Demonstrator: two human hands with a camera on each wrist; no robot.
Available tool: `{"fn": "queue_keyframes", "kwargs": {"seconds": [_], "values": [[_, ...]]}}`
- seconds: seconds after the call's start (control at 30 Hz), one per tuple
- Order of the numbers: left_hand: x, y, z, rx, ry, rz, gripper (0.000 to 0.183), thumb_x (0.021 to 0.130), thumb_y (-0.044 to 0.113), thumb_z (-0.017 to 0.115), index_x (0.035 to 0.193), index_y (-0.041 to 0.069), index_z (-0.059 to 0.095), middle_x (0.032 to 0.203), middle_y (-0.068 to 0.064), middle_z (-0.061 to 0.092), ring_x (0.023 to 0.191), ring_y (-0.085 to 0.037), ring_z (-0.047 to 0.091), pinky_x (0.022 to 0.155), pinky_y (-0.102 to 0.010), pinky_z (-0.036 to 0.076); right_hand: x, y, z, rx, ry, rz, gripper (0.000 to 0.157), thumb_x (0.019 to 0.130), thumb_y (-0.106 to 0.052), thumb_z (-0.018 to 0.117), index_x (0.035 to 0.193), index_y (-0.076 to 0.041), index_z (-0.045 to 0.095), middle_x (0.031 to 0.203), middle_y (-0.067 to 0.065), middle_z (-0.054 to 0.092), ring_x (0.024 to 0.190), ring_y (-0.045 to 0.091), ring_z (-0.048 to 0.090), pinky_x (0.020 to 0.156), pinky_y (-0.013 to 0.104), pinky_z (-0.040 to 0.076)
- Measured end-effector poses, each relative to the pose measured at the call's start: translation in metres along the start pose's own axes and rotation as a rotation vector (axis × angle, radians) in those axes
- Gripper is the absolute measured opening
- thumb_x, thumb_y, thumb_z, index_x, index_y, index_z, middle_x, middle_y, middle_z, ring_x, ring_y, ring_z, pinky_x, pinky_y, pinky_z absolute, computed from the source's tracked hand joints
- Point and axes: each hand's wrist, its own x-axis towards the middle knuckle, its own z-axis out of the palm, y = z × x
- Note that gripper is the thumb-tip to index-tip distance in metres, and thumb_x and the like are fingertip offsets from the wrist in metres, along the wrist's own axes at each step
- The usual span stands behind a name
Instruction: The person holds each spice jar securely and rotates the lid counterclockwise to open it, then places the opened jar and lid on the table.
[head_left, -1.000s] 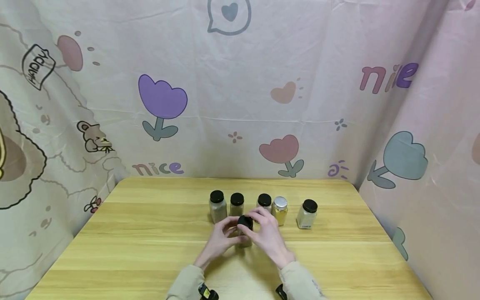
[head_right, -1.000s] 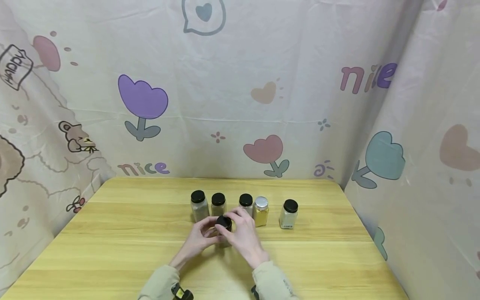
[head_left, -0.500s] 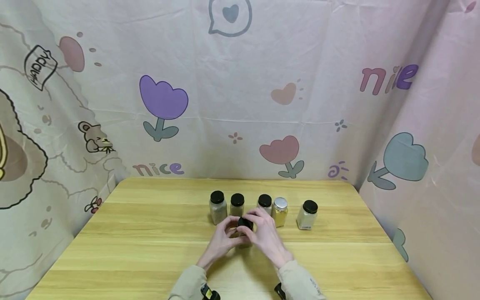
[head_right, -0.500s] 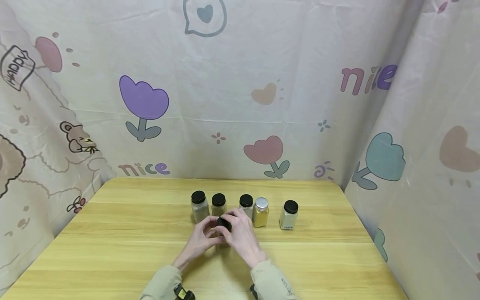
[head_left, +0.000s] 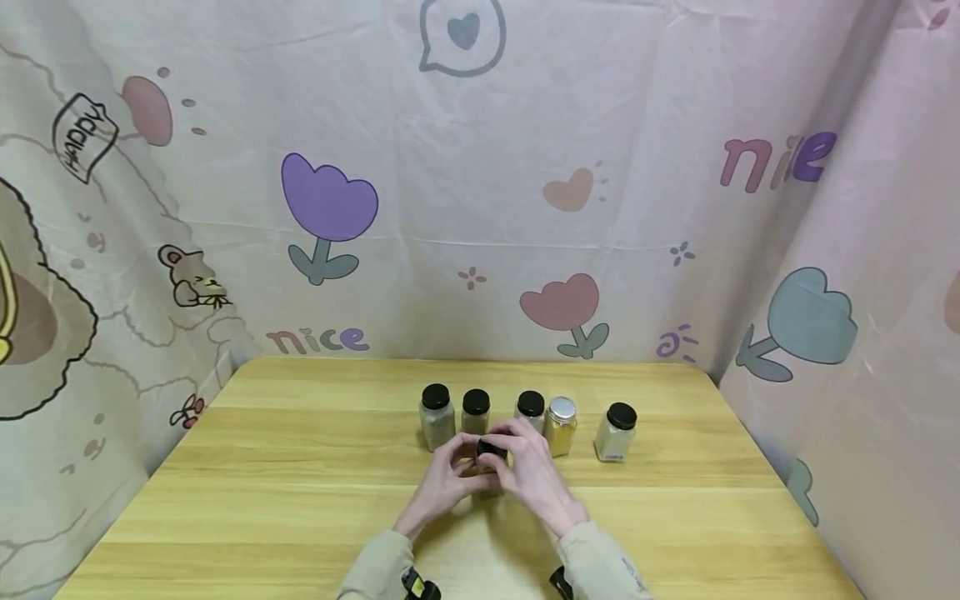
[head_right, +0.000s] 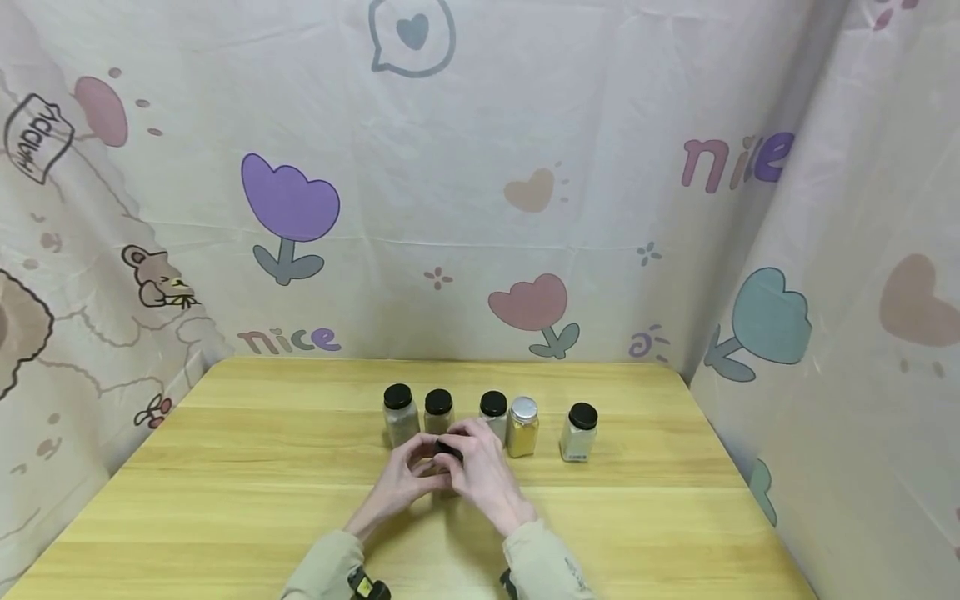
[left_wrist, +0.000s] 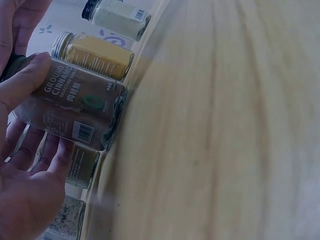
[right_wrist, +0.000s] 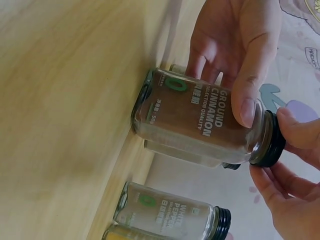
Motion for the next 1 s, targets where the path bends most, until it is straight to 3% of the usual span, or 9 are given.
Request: {"fn": "queue_keyframes", "kwargs": {"seconds": [0.13, 0.4, 0.53, 0.7, 0.87, 1.0], "values": [[0.0, 0.001, -0.001, 0.006, -0.014, -0.006, 0.052, 0.079, 0.006, 0.084, 0.123, -0.002, 0.059, 0.127, -0.02, 0.062, 0.11, -0.006, 0.06, 0.105, -0.018, 0.052, -0.001, 0.001, -0.002, -0.013, -0.038, -0.034, 0.028, 0.079, -0.008, 0.082, 0.107, -0.005, 0.077, 0.106, 0.009, 0.073, 0.099, 0.02, 0.067, 0.099, 0.048, 0.055], [0.001, -0.001, -0.003, 0.0, -0.025, 0.058, 0.048, 0.08, 0.0, 0.08, 0.121, -0.009, 0.056, 0.127, -0.028, 0.059, 0.107, 0.001, 0.059, 0.103, -0.019, 0.053, 0.0, -0.001, -0.008, 0.024, -0.18, -0.041, 0.032, 0.088, -0.004, 0.07, 0.119, -0.011, 0.073, 0.126, 0.006, 0.067, 0.119, 0.02, 0.06, 0.103, 0.043, 0.055], [0.001, 0.0, -0.004, 0.011, -0.035, 0.038, 0.049, 0.081, -0.003, 0.078, 0.123, -0.011, 0.055, 0.129, -0.03, 0.058, 0.108, 0.002, 0.058, 0.106, -0.023, 0.052, 0.001, -0.003, -0.003, 0.004, -0.11, 0.028, 0.028, 0.09, -0.019, 0.074, 0.116, -0.01, 0.073, 0.12, 0.009, 0.066, 0.114, 0.023, 0.058, 0.096, 0.044, 0.056], [0.002, 0.0, -0.003, 0.003, -0.022, 0.014, 0.049, 0.081, 0.0, 0.081, 0.123, -0.008, 0.057, 0.128, -0.027, 0.058, 0.108, 0.0, 0.059, 0.103, -0.02, 0.053, 0.005, -0.003, 0.002, -0.083, -0.007, 0.091, 0.032, 0.083, -0.034, 0.081, 0.102, -0.009, 0.074, 0.097, 0.002, 0.064, 0.092, 0.016, 0.054, 0.079, 0.032, 0.051], [0.001, 0.0, -0.002, 0.009, -0.014, 0.023, 0.048, 0.08, 0.002, 0.082, 0.121, -0.006, 0.058, 0.126, -0.025, 0.06, 0.106, -0.002, 0.06, 0.099, -0.018, 0.055, 0.009, -0.003, 0.001, -0.105, -0.024, 0.088, 0.026, 0.082, -0.03, 0.084, 0.096, -0.011, 0.073, 0.092, 0.001, 0.062, 0.086, 0.013, 0.055, 0.074, 0.029, 0.051], [0.001, 0.0, -0.002, 0.013, -0.013, 0.009, 0.049, 0.08, 0.002, 0.082, 0.122, -0.006, 0.058, 0.128, -0.025, 0.059, 0.107, -0.002, 0.06, 0.103, -0.019, 0.053, 0.011, -0.006, -0.001, -0.063, -0.068, 0.108, 0.019, 0.082, -0.021, 0.082, 0.096, -0.01, 0.074, 0.097, 0.003, 0.064, 0.094, 0.018, 0.059, 0.081, 0.039, 0.055]]}}
